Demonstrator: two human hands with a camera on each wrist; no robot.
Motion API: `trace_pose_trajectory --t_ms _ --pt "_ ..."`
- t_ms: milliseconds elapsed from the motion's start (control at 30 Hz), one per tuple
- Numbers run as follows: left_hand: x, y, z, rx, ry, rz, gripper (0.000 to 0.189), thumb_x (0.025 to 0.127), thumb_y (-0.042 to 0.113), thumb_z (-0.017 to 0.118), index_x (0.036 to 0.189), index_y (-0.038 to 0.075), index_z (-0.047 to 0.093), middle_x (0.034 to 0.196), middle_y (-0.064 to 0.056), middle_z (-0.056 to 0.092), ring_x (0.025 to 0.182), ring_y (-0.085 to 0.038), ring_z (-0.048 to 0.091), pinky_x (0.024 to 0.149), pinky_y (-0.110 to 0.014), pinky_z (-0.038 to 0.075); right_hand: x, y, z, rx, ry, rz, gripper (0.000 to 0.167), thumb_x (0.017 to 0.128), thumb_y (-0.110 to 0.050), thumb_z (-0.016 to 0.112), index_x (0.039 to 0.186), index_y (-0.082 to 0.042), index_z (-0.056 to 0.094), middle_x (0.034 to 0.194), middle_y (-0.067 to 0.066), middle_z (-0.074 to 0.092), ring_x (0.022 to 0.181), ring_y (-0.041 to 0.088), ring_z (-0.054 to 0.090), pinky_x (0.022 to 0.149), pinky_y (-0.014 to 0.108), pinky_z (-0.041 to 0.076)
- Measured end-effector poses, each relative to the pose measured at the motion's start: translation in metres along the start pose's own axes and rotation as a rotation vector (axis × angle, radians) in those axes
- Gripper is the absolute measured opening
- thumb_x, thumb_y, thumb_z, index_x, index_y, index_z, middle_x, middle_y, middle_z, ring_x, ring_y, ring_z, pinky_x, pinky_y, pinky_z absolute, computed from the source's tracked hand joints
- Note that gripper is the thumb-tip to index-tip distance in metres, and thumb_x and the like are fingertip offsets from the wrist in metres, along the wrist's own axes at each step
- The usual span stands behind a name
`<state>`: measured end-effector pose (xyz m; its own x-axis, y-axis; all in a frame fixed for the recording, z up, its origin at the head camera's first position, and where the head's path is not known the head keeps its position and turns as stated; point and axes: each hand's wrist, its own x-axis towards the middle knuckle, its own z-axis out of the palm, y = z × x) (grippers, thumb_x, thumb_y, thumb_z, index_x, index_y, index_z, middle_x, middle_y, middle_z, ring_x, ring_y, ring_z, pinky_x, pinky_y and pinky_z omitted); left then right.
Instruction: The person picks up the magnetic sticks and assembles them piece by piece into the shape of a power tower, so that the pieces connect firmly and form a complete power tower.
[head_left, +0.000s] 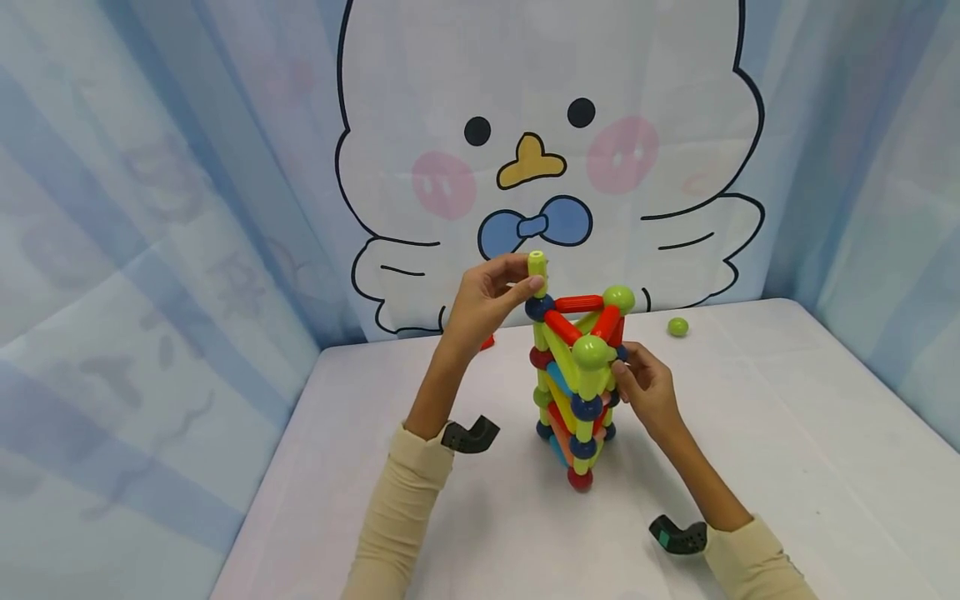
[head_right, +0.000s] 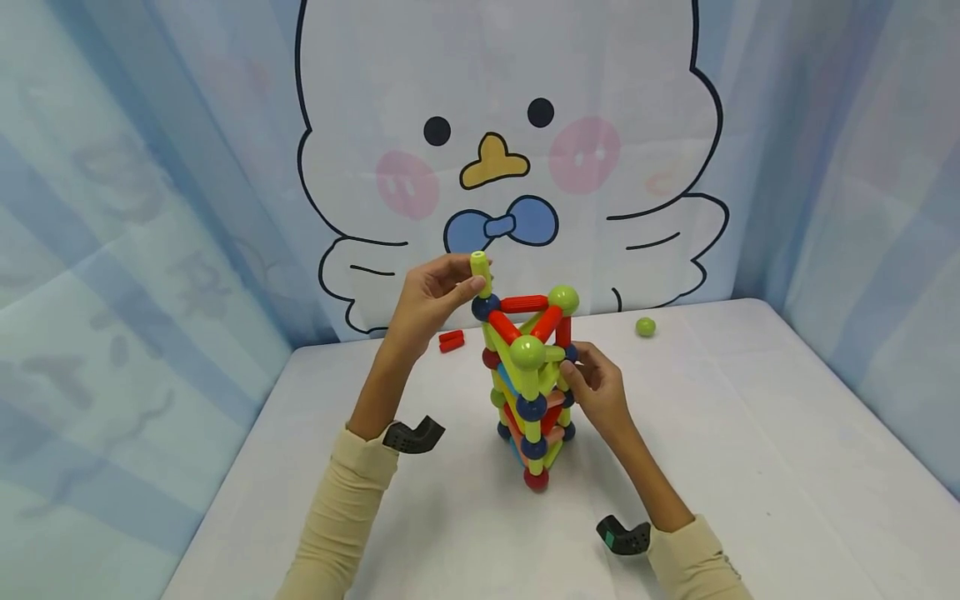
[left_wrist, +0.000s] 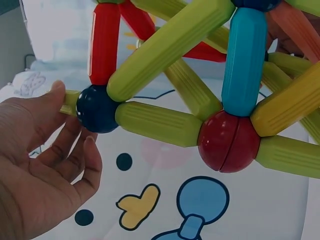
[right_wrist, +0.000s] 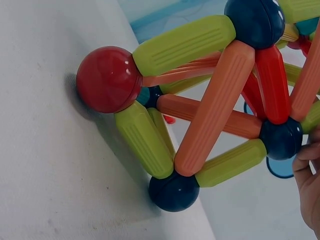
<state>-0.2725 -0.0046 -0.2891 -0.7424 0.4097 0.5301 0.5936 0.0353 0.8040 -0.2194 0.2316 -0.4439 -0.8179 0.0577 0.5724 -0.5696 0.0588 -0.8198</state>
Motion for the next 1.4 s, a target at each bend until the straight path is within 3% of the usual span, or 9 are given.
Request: trace_pose_trajectory --t_ms 167,300,400,500,700,933,1067,1200,1400 --pt "-0.001 -0.004 -0.002 0.0 -0.018 0.019 0.029 0.094 0.012 0.064 0.121 0.0 0.063 0.109 -0.018 0.067 0.1 -0.017 0.064 0.087 -0.026 0.054 -0.001 0.002 0.0 0.012 -0.002 -0.01 0.031 0.098 0.003 0.048 0.114 -0.02 0.061 0.086 -0.007 0.061 0.055 0.018 0.043 0.049 0.022 0.044" --pt "0.005 -0.019 -0.009 -0.007 -0.034 0.054 0.037 0.099 0.025 0.056 0.125 -0.001 0.061 0.108 -0.02 0.066 0.097 -0.019 0.063 0.084 -0.025 0.053 -0.001 0.003 -0.001 0.011 -0.003 -0.015 0.03 0.098 0.003 0.048 0.114 -0.019 0.061 0.087 -0.007 0.061 0.055 0.017 0.044 0.049 0.02 0.044" --pt "0.009 -0.044 -0.016 -0.006 -0.002 0.055 0.038 0.102 0.028 0.049 0.122 -0.001 0.062 0.104 -0.022 0.066 0.095 -0.022 0.064 0.08 -0.026 0.052 0.0 0.003 0.0 0.01 -0.001 -0.015 0.03 0.098 0.003 0.048 0.114 -0.018 0.061 0.087 -0.006 0.061 0.055 0.016 0.044 0.049 0.019 0.044" --pt "0.01 -0.08 -0.024 0.033 0.073 -0.011 0.033 0.103 0.027 0.049 0.115 0.0 0.065 0.1 -0.022 0.068 0.092 -0.022 0.065 0.077 -0.025 0.051 0.0 0.002 0.0 0.003 0.0 -0.015 0.03 0.098 0.003 0.048 0.114 -0.018 0.061 0.087 -0.006 0.061 0.055 0.015 0.044 0.049 0.02 0.044" --pt "-0.01 -0.151 -0.038 0.288 0.176 -0.268 0.025 0.1 0.025 0.057 0.109 0.005 0.068 0.102 -0.014 0.07 0.094 -0.022 0.064 0.085 -0.03 0.054 0.0 0.002 0.0 -0.004 -0.01 -0.016 0.03 0.097 0.005 0.048 0.113 -0.017 0.061 0.087 -0.006 0.061 0.056 0.019 0.045 0.049 0.02 0.045" --pt "-0.029 -0.199 -0.037 0.549 0.195 -0.447 0.016 0.096 0.012 0.061 0.106 0.003 0.07 0.108 -0.013 0.069 0.101 -0.028 0.062 0.085 -0.038 0.055 -0.002 0.001 -0.001 -0.014 0.002 -0.017 0.03 0.098 0.004 0.048 0.114 -0.018 0.062 0.086 -0.006 0.061 0.056 0.023 0.044 0.05 0.019 0.046" --pt "-0.037 -0.217 -0.035 0.693 0.129 -0.473 0.013 0.094 0.009 0.064 0.103 0.004 0.071 0.111 -0.012 0.067 0.107 -0.028 0.06 0.094 -0.038 0.053 -0.003 0.002 -0.002 -0.014 -0.011 -0.029 0.029 0.098 0.003 0.049 0.114 -0.018 0.061 0.089 -0.008 0.061 0.056 0.019 0.045 0.049 0.022 0.045" --pt "-0.041 -0.225 -0.032 0.875 0.037 -0.444 0.01 0.092 0.011 0.068 0.098 0.006 0.072 0.114 -0.011 0.068 0.109 -0.026 0.06 0.101 -0.037 0.049 -0.003 0.004 -0.003 -0.003 -0.033 -0.043 0.029 0.098 0.002 0.049 0.116 -0.018 0.061 0.092 -0.01 0.061 0.057 0.014 0.046 0.05 0.021 0.045" --pt "-0.041 -0.228 -0.024 1.028 0.007 -0.404 0.014 0.087 0.015 0.074 0.085 0.008 0.063 0.096 -0.009 0.064 0.09 -0.022 0.058 0.083 -0.032 0.054 -0.001 0.003 -0.006 0.009 -0.049 -0.078 0.03 0.097 0.003 0.052 0.116 -0.018 0.06 0.093 -0.01 0.061 0.058 0.011 0.047 0.051 0.017 0.044"
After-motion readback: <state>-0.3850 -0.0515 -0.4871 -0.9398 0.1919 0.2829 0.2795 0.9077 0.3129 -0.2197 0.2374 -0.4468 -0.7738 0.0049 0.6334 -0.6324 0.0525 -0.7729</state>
